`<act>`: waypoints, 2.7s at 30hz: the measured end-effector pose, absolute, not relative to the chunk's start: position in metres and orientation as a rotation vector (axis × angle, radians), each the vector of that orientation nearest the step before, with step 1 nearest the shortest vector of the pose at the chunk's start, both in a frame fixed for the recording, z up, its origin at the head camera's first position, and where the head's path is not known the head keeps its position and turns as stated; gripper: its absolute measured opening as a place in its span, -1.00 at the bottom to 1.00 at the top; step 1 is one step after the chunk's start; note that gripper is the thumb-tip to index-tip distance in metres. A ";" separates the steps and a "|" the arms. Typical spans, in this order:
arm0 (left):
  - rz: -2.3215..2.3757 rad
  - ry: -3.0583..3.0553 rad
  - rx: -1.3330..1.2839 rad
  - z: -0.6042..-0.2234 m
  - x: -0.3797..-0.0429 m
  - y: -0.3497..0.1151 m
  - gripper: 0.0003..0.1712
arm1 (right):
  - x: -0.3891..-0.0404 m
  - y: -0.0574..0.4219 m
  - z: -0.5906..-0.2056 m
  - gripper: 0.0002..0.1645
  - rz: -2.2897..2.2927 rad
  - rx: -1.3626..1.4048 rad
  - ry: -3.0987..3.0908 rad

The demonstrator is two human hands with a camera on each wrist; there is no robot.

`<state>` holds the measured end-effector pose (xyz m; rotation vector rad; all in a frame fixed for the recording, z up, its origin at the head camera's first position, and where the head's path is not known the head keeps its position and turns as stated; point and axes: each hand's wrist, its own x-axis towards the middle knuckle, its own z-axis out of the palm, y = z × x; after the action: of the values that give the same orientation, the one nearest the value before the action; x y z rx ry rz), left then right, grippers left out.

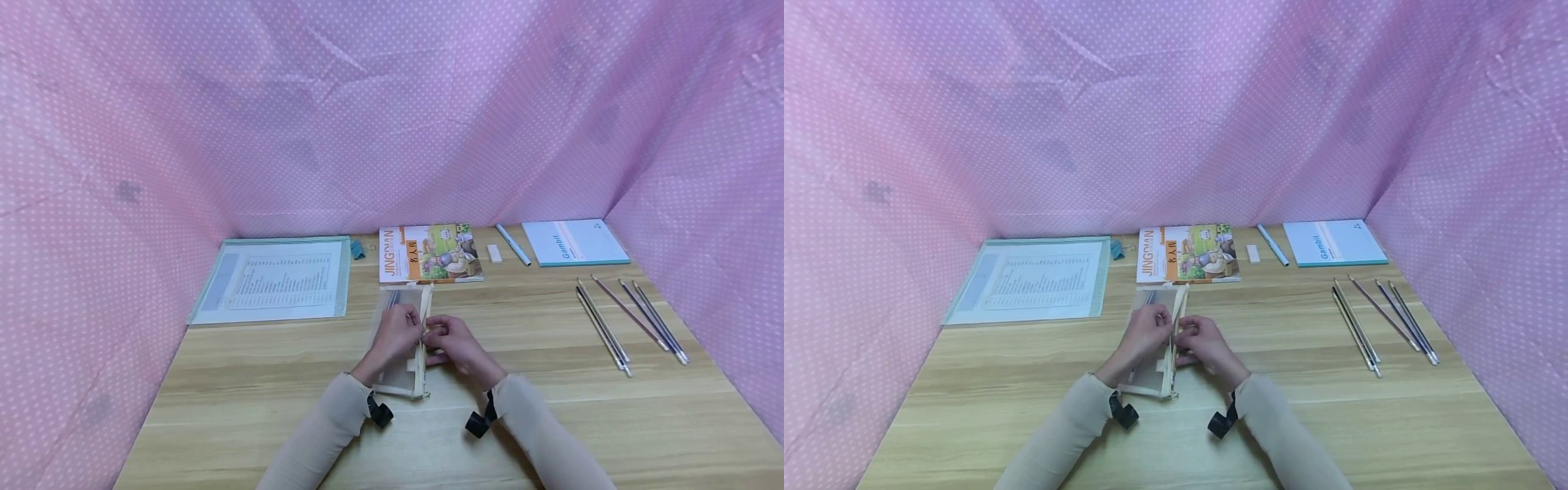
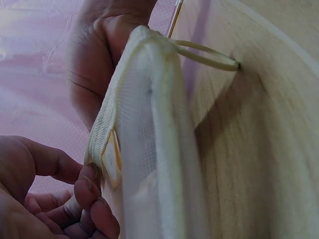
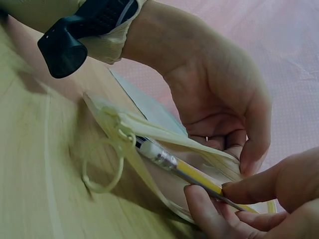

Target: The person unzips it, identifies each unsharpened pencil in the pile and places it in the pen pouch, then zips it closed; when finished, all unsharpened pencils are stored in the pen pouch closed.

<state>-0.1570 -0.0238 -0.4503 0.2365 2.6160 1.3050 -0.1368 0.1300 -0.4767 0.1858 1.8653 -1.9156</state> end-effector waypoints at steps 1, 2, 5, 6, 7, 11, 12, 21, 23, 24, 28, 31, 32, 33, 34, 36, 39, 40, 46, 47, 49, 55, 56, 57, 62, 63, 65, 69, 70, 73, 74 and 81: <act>1.304 2.619 0.238 -0.450 -0.157 -0.024 -0.90 | -0.137 0.129 -0.476 -0.45 -1.907 0.194 1.872; 1.302 2.623 0.239 -0.450 -0.157 -0.024 -0.89 | -0.136 0.129 -0.476 -0.46 -1.898 0.200 1.873; 1.299 2.627 0.236 -0.450 -0.157 -0.023 -0.90 | -0.135 0.128 -0.474 -0.48 -1.873 0.207 1.874; 1.301 2.626 0.233 -0.450 -0.157 -0.023 -0.90 | -0.135 0.128 -0.473 -0.48 -1.868 0.207 1.870; 1.299 2.627 0.229 -0.450 -0.157 -0.023 -0.90 | -0.135 0.129 -0.473 -0.49 -1.865 0.207 1.866; 1.297 2.634 0.233 -0.449 -0.157 -0.023 -0.89 | -0.133 0.131 -0.471 -0.49 -1.860 0.170 1.840; 1.297 2.636 0.236 -0.449 -0.157 -0.023 -0.89 | -0.133 0.132 -0.470 -0.48 -1.860 0.162 1.833; 1.310 2.654 0.292 -0.452 -0.158 -0.025 -0.88 | -0.133 0.152 -0.463 -0.45 -1.799 0.132 1.870; 1.318 2.645 0.292 -0.452 -0.158 -0.025 -0.88 | -0.133 0.158 -0.461 -0.44 -1.785 0.121 1.888; 1.321 2.640 0.291 -0.452 -0.158 -0.025 -0.88 | -0.133 0.162 -0.460 -0.44 -1.781 0.121 1.901; 1.333 2.611 0.273 -0.451 -0.157 -0.025 -0.89 | -0.133 0.175 -0.455 -0.43 -1.765 0.101 1.946; 1.337 2.599 0.263 -0.450 -0.157 -0.025 -0.88 | -0.134 0.185 -0.452 -0.42 -1.763 0.095 1.974; 1.337 2.598 0.260 -0.450 -0.157 -0.024 -0.88 | -0.134 0.189 -0.450 -0.41 -1.760 0.091 1.982; 1.337 2.600 0.261 -0.450 -0.157 -0.024 -0.88 | -0.134 0.192 -0.449 -0.41 -1.761 0.091 1.989; 1.336 2.605 0.262 -0.450 -0.157 -0.024 -0.88 | -0.134 0.196 -0.448 -0.41 -1.763 0.094 1.991; 1.335 2.614 0.266 -0.449 -0.157 -0.024 -0.87 | -0.134 0.203 -0.445 -0.40 -1.761 0.088 1.999; 1.341 2.609 0.264 -0.449 -0.157 -0.024 -0.87 | -0.133 0.214 -0.442 -0.40 -1.785 0.094 2.000; 1.342 2.607 0.261 -0.449 -0.157 -0.024 -0.87 | -0.132 0.218 -0.441 -0.39 -1.794 0.087 2.003; 1.350 2.584 0.249 -0.449 -0.156 -0.024 -0.87 | -0.129 0.244 -0.434 -0.34 -1.831 0.105 2.044; 1.350 2.580 0.247 -0.449 -0.156 -0.024 -0.88 | -0.128 0.249 -0.433 -0.34 -1.834 0.113 2.053; 1.347 2.576 0.244 -0.449 -0.156 -0.024 -0.88 | -0.127 0.259 -0.431 -0.34 -1.849 0.130 2.066; 1.346 2.562 0.231 -0.451 -0.156 -0.024 -0.89 | -0.124 0.290 -0.428 -0.66 -1.952 0.124 2.079; 1.347 2.559 0.231 -0.451 -0.156 -0.024 -0.89 | -0.124 0.295 -0.427 -0.74 -1.971 0.123 2.074; 1.348 2.557 0.232 -0.451 -0.156 -0.024 -0.89 | -0.123 0.300 -0.427 -0.80 -1.989 0.128 2.070; 1.355 2.550 0.243 -0.452 -0.155 -0.024 -0.90 | -0.119 0.324 -0.429 -0.84 -2.066 0.136 2.031; 1.358 2.547 0.242 -0.452 -0.155 -0.024 -0.90 | -0.118 0.328 -0.430 -0.83 -2.082 0.135 2.018; 1.359 2.542 0.239 -0.452 -0.155 -0.024 -0.91 | -0.117 0.338 -0.432 -0.79 -2.119 0.130 1.987; 1.356 2.541 0.230 -0.452 -0.155 -0.023 -0.91 | -0.115 0.356 -0.435 -0.71 -2.192 0.125 1.932; 1.355 2.542 0.230 -0.451 -0.155 -0.023 -0.91 | -0.114 0.360 -0.435 -0.69 -2.204 0.129 1.928; 1.353 2.542 0.228 -0.451 -0.155 -0.023 -0.91 | -0.111 0.374 -0.436 -0.69 -2.217 0.165 1.928; 1.352 2.541 0.227 -0.451 -0.155 -0.023 -0.91 | -0.110 0.378 -0.436 -0.69 -2.217 0.187 1.934; 1.344 2.532 0.217 -0.449 -0.155 -0.023 -0.90 | -0.102 0.403 -0.439 -0.65 -2.237 0.237 1.929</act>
<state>-0.1552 -0.0230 -0.4489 0.2170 2.5317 1.3445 -0.1022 0.4026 -0.4389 0.2372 1.9291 -2.2375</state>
